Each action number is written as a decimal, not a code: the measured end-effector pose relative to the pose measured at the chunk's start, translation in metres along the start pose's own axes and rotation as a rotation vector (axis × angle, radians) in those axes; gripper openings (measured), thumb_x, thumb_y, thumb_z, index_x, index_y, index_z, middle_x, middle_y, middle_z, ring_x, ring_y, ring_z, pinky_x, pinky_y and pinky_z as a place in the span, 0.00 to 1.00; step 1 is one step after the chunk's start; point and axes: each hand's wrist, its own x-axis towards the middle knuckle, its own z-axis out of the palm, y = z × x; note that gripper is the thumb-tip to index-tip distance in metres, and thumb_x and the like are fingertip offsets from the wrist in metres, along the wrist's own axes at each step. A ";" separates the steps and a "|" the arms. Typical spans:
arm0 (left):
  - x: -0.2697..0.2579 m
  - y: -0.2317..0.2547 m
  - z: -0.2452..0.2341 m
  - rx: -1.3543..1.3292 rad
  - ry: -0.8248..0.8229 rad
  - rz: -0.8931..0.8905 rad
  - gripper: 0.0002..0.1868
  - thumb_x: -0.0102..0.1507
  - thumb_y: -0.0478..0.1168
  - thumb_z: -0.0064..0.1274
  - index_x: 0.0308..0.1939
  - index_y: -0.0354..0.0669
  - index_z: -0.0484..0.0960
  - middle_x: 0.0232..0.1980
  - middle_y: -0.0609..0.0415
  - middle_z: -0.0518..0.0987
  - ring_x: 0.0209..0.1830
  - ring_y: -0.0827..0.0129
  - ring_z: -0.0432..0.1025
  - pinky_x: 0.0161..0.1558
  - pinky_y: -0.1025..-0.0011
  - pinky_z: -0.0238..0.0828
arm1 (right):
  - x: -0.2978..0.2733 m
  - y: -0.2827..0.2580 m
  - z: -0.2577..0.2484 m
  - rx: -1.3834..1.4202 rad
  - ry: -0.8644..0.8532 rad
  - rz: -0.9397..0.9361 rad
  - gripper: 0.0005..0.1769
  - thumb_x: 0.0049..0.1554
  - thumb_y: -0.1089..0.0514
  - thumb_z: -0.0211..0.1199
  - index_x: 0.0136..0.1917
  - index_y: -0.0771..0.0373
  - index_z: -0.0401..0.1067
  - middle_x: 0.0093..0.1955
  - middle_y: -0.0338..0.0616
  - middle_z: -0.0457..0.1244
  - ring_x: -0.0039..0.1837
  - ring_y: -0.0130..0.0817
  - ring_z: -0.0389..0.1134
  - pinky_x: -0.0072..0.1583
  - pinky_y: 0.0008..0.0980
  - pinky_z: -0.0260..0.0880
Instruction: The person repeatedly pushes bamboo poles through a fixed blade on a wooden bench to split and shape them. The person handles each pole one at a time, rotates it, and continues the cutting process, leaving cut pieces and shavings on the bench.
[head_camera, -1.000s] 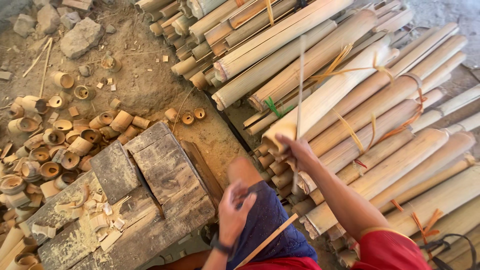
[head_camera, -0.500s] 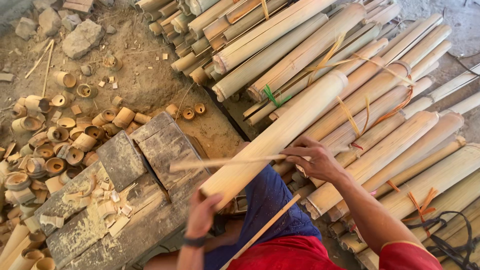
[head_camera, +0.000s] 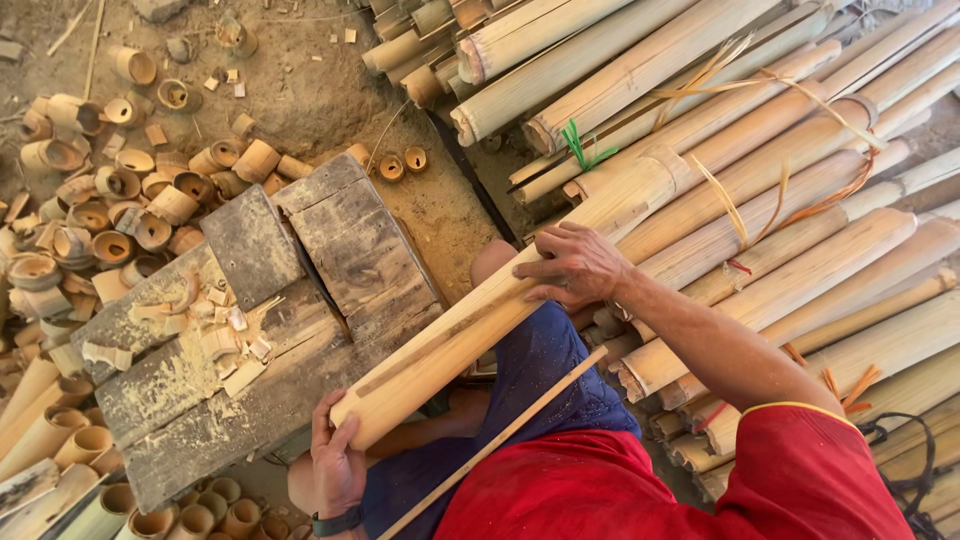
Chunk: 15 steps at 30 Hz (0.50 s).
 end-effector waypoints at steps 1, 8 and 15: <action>0.000 -0.003 0.001 0.008 0.022 -0.005 0.23 0.64 0.33 0.54 0.64 0.42 0.73 0.62 0.51 0.71 0.60 0.65 0.68 0.60 0.66 0.69 | 0.002 0.003 0.000 -0.015 0.009 -0.033 0.21 0.55 0.36 0.67 0.54 0.50 0.80 0.38 0.40 0.55 0.41 0.37 0.60 0.45 0.38 0.64; 0.014 -0.012 0.022 0.098 0.150 -0.049 0.18 0.60 0.37 0.63 0.53 0.44 0.77 0.53 0.58 0.70 0.50 0.73 0.70 0.51 0.70 0.71 | 0.017 0.014 -0.001 -0.040 -0.093 -0.006 0.21 0.55 0.35 0.69 0.53 0.48 0.81 0.38 0.38 0.58 0.41 0.33 0.61 0.46 0.38 0.63; 0.013 -0.009 0.039 0.406 0.166 0.138 0.16 0.59 0.34 0.66 0.49 0.42 0.81 0.48 0.59 0.76 0.48 0.75 0.67 0.51 0.75 0.65 | 0.021 0.007 -0.015 -0.188 -0.319 0.057 0.45 0.40 0.29 0.70 0.64 0.56 0.71 0.59 0.50 0.64 0.63 0.50 0.64 0.67 0.50 0.60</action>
